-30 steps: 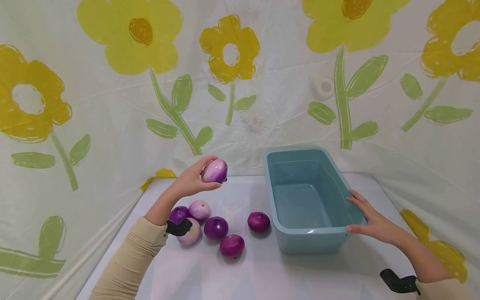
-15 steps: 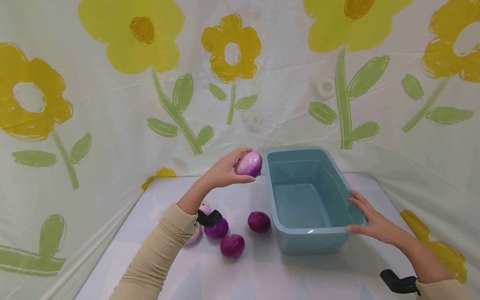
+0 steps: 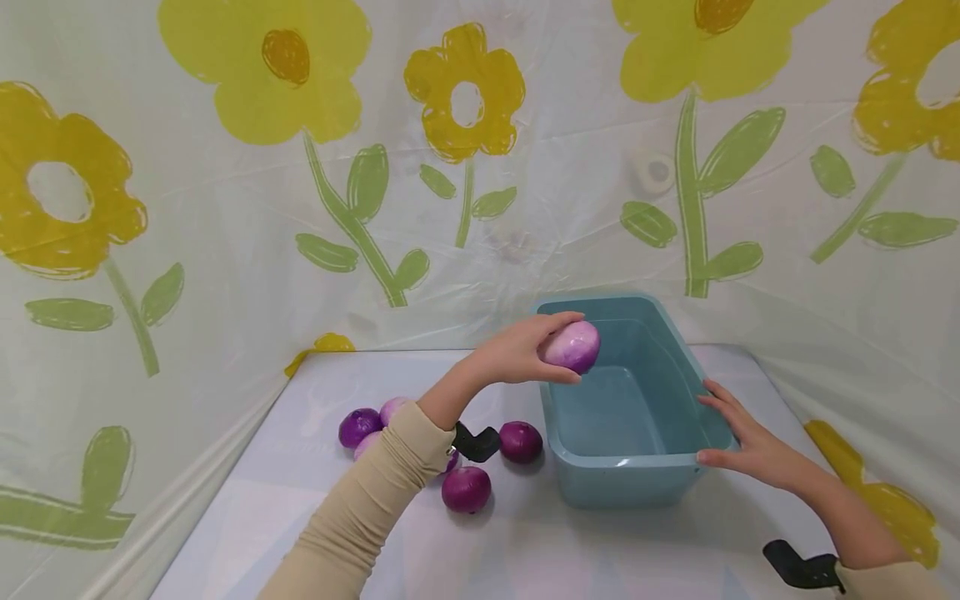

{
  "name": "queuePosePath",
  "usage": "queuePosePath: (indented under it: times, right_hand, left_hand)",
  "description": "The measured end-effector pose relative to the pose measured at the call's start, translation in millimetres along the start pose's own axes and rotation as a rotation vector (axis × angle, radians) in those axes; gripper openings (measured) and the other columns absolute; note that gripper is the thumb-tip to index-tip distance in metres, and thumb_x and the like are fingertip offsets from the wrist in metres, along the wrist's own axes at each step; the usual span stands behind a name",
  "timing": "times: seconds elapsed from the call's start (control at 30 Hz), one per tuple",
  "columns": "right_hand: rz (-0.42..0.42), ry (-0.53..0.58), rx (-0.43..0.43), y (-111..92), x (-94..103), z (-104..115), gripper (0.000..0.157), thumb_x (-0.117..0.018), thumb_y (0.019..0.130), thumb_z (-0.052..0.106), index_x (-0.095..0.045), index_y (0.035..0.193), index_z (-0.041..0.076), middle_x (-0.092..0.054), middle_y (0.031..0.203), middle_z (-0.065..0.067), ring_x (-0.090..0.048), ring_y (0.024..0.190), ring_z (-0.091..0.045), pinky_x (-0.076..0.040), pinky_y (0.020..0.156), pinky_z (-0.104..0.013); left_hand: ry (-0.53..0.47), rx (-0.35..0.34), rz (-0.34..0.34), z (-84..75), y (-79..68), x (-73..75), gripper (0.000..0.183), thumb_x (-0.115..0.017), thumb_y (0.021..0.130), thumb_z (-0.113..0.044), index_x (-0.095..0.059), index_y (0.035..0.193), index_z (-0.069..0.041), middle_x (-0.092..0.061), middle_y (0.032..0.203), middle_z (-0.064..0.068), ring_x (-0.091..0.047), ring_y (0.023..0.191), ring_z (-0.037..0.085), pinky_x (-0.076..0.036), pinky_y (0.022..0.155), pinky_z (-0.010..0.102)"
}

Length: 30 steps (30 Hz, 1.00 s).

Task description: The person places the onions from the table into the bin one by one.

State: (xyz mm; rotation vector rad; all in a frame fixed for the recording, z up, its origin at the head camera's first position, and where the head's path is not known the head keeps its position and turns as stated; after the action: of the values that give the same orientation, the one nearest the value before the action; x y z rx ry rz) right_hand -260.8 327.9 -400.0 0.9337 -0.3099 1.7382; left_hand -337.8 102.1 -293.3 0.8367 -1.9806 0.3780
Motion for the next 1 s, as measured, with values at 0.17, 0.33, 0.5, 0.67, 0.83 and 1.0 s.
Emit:
queuePosePath:
  times: [0.17, 0.33, 0.5, 0.67, 0.83, 1.0]
  right_hand:
    - [-0.003, 0.007, 0.0, 2, -1.6, 2, 0.071, -0.059, 0.081, 0.006, -0.018, 0.138, -0.009, 0.004, 0.144, 0.03, -0.003, 0.119, 0.024, -0.011, 0.082, -0.079]
    - [-0.004, 0.008, -0.006, 4, -3.8, 3, 0.071, -0.059, 0.082, 0.006, -0.019, 0.139, -0.007, 0.003, 0.143, 0.032, -0.003, 0.119, 0.024, -0.013, 0.081, -0.079]
    - [-0.01, 0.001, -0.014, 6, -5.7, 3, 0.071, -0.058, 0.082, 0.006, -0.019, 0.14, -0.005, 0.003, 0.142, 0.033, -0.004, 0.119, 0.024, -0.015, 0.079, -0.079]
    - [-0.011, 0.021, 0.001, 6, -5.8, 2, 0.071, -0.059, 0.082, 0.005, -0.019, 0.14, -0.005, 0.003, 0.145, 0.029, -0.003, 0.121, 0.023, -0.009, 0.081, -0.079]
    - [-0.011, 0.026, 0.006, 7, -5.8, 1, 0.072, -0.059, 0.082, 0.005, -0.018, 0.14, -0.005, 0.003, 0.146, 0.027, -0.003, 0.121, 0.023, -0.008, 0.081, -0.079]
    - [-0.011, 0.015, 0.003, 6, -6.4, 0, 0.071, -0.058, 0.083, 0.006, -0.017, 0.141, -0.004, 0.004, 0.147, 0.026, -0.003, 0.122, 0.022, -0.004, 0.092, -0.075]
  left_hand:
    - [0.017, 0.001, 0.084, -4.7, 6.5, -7.3, 0.081, -0.069, 0.074, -0.051, -0.027, 0.142, -0.037, -0.04, 0.135, -0.005, -0.044, 0.114, 0.011, -0.048, 0.078, 0.024]
    - [0.027, -0.016, 0.115, -4.3, 8.5, -11.7, 0.081, -0.065, 0.077, -0.052, -0.022, 0.144, -0.037, -0.032, 0.143, -0.004, -0.04, 0.123, 0.011, -0.045, 0.089, 0.029]
    - [0.0, -0.036, 0.128, -0.7, 7.6, -12.9, 0.081, -0.063, 0.08, -0.05, -0.018, 0.146, -0.034, -0.024, 0.149, -0.002, -0.031, 0.132, 0.012, -0.039, 0.099, 0.035]
    - [-0.039, -0.041, 0.122, 3.8, 4.2, -12.4, 0.081, -0.064, 0.081, -0.046, -0.018, 0.146, -0.029, -0.022, 0.149, -0.001, -0.026, 0.134, 0.014, -0.037, 0.102, 0.036]
    - [-0.035, -0.044, 0.108, 11.2, -2.4, -10.5, 0.082, -0.065, 0.081, -0.044, -0.019, 0.147, -0.025, -0.023, 0.149, 0.001, -0.028, 0.134, 0.015, -0.036, 0.102, 0.035]
    - [-0.027, -0.025, 0.081, 22.5, -13.9, -6.9, 0.082, -0.066, 0.081, -0.044, -0.021, 0.146, -0.023, -0.028, 0.147, 0.002, -0.031, 0.133, 0.015, -0.035, 0.103, 0.035]
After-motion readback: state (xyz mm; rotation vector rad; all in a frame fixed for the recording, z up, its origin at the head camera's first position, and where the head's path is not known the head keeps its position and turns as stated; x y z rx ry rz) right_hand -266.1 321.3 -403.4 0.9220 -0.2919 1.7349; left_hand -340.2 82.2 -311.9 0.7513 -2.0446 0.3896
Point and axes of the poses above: each hand's wrist, its own y-axis towards the middle knuckle, its own x-axis out of the back of the hand, z = x × y, the point moved 10 cm from there along y, towards the middle knuckle
